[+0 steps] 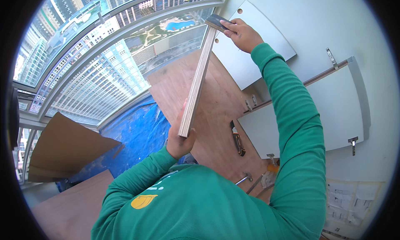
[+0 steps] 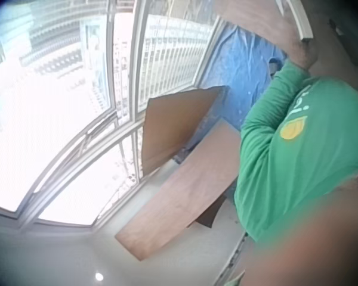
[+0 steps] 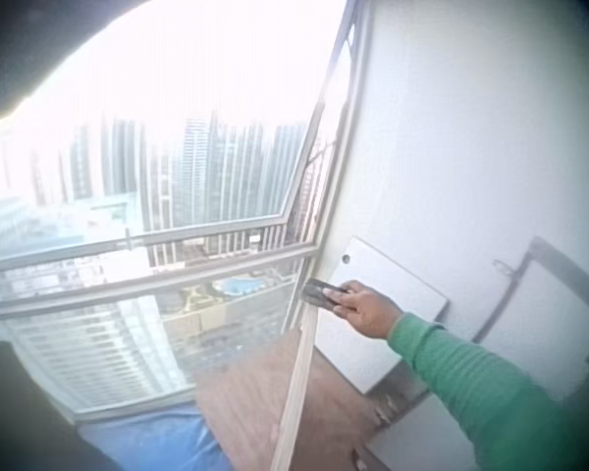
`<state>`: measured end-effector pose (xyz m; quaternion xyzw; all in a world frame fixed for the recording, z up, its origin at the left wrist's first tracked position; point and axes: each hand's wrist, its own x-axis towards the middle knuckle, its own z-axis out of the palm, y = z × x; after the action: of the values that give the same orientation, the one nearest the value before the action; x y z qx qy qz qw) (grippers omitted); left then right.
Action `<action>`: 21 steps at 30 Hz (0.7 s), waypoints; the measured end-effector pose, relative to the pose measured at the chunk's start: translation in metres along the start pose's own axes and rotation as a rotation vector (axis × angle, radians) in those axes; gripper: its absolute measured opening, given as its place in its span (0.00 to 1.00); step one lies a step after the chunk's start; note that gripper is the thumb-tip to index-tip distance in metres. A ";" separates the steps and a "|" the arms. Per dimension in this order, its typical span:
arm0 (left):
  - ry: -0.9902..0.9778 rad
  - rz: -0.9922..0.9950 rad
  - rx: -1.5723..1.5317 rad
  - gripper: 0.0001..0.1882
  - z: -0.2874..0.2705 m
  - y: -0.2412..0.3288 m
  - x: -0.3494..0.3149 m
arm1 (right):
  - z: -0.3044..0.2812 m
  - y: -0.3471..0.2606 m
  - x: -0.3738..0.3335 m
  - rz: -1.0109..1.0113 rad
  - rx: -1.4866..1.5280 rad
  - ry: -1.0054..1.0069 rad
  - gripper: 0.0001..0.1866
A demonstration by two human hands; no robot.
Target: The person assembles a wooden cabinet by cutting a wooden panel with a utility knife, smoothing edges with a file, sanding with sandpaper, and applying glue to the edges. The person handles the panel, tools, and glue bottle throughout the process.
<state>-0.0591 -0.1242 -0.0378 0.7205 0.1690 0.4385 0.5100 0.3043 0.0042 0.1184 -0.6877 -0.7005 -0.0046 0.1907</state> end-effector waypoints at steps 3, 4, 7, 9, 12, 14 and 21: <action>0.007 -0.018 0.047 0.47 -0.004 0.001 0.000 | 0.006 -0.024 -0.019 -0.128 0.023 0.000 0.21; 0.023 -0.024 0.047 0.47 -0.006 -0.001 -0.002 | 0.005 -0.051 -0.039 -0.219 0.109 -0.041 0.22; 0.044 -0.051 0.033 0.46 -0.003 -0.010 -0.011 | -0.007 -0.140 -0.126 -0.587 0.106 -0.069 0.31; 0.014 -0.060 0.019 0.46 0.003 -0.024 -0.015 | -0.029 -0.185 -0.178 -0.619 0.109 -0.241 0.31; 0.022 0.164 0.248 0.46 0.005 -0.014 -0.005 | -0.022 -0.164 -0.173 -0.559 0.092 -0.141 0.31; 0.023 -0.055 0.059 0.45 0.009 0.000 -0.006 | -0.004 -0.107 -0.127 -0.364 0.139 -0.003 0.27; 0.042 -0.239 0.006 0.43 0.003 -0.022 -0.019 | 0.055 0.015 -0.103 0.259 0.014 -0.001 0.24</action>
<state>-0.0623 -0.1300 -0.0660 0.6874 0.2653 0.3891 0.5529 0.3030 -0.0797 0.0355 -0.7711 -0.6059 0.0254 0.1941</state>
